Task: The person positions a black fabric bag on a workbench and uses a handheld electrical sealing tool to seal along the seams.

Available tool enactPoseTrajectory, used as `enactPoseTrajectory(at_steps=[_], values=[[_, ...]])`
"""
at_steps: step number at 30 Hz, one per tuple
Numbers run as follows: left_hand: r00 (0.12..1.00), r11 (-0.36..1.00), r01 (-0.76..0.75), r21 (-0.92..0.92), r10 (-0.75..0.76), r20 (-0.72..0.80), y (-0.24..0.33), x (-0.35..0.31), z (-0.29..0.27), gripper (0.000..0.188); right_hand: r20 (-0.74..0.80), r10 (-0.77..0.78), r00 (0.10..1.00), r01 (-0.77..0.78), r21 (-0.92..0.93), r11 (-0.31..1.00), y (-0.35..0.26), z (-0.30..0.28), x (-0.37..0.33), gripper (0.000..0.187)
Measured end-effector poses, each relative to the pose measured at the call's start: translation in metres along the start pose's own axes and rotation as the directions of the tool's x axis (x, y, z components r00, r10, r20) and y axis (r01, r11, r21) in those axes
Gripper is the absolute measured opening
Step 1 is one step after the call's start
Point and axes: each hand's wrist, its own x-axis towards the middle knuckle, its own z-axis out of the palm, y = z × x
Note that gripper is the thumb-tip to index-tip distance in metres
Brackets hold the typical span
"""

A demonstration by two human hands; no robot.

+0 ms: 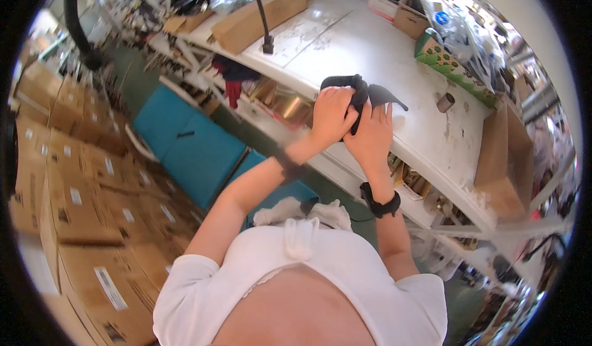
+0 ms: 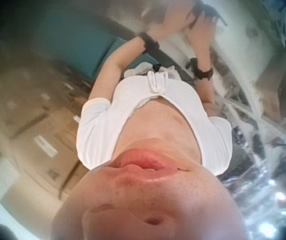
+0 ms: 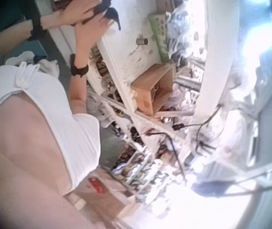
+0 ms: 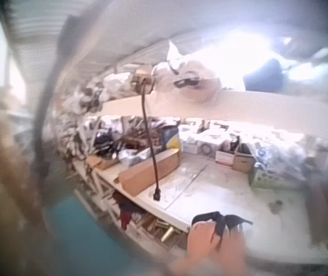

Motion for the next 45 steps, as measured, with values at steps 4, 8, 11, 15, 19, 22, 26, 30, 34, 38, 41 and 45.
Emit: enactPoseTrajectory(at_steps=[4, 8, 11, 15, 19, 22, 26, 30, 34, 38, 41, 45], values=[[0.995, 0.996, -0.091, -0.006, 0.092, 0.027, -0.011, -0.001, 0.004, 0.025, -0.070, 0.049, 0.996, -0.053, -0.058, 0.997, -0.008, 0.004, -0.002, 0.052], [0.983, 0.985, -0.171, -0.017, 0.172, 0.063, -0.020, 0.001, -0.003, 0.027, -0.026, 0.231, 0.973, -0.232, -0.102, 0.967, -0.024, 0.016, -0.002, 0.050], [0.977, 0.983, -0.181, -0.044, 0.185, 0.107, -0.034, 0.002, -0.014, 0.029, -0.087, 0.232, 0.969, -0.243, -0.163, 0.956, -0.040, 0.019, 0.005, 0.052], [0.970, 0.982, -0.165, -0.093, 0.179, 0.165, -0.053, 0.007, -0.025, 0.028, -0.017, 0.205, 0.979, -0.205, -0.158, 0.966, -0.049, 0.020, 0.012, 0.060], [0.975, 0.977, -0.103, -0.185, 0.136, 0.174, -0.066, 0.011, -0.032, 0.024, 0.089, 0.174, 0.981, -0.153, -0.202, 0.967, -0.051, 0.019, 0.022, 0.069], [0.972, 0.957, -0.140, -0.255, 0.182, 0.150, -0.067, 0.023, -0.043, 0.024, 0.041, 0.142, 0.989, -0.140, -0.062, 0.988, -0.043, 0.029, 0.024, 0.070], [0.958, 0.961, -0.098, -0.260, 0.162, 0.238, -0.070, 0.021, -0.029, 0.023, 0.131, 0.087, 0.988, -0.082, -0.041, 0.996, -0.012, 0.036, 0.020, 0.070], [0.978, 0.962, -0.132, -0.240, 0.166, 0.127, -0.081, 0.016, -0.024, 0.025, 0.150, 0.082, 0.985, -0.096, 0.092, 0.991, -0.028, 0.031, 0.034, 0.068], [0.983, 0.958, -0.099, -0.271, 0.136, 0.121, -0.086, 0.013, -0.019, 0.026, 0.309, 0.202, 0.929, -0.158, -0.160, 0.974, -0.034, 0.027, 0.039, 0.069], [0.991, 0.950, -0.082, -0.303, 0.110, 0.076, -0.084, 0.007, -0.017, 0.028, 0.115, 0.040, 0.993, -0.029, -0.089, 0.996, -0.026, 0.031, 0.023, 0.072], [0.982, 0.978, -0.152, -0.143, 0.166, 0.093, -0.089, 0.008, -0.016, 0.025, 0.123, 0.127, 0.984, -0.121, -0.061, 0.991, -0.043, 0.019, 0.026, 0.074], [0.979, 0.984, -0.119, -0.135, 0.139, 0.150, -0.090, 0.011, -0.028, 0.025, 0.085, 0.099, 0.991, -0.095, -0.050, 0.994, -0.047, 0.024, 0.032, 0.074]])
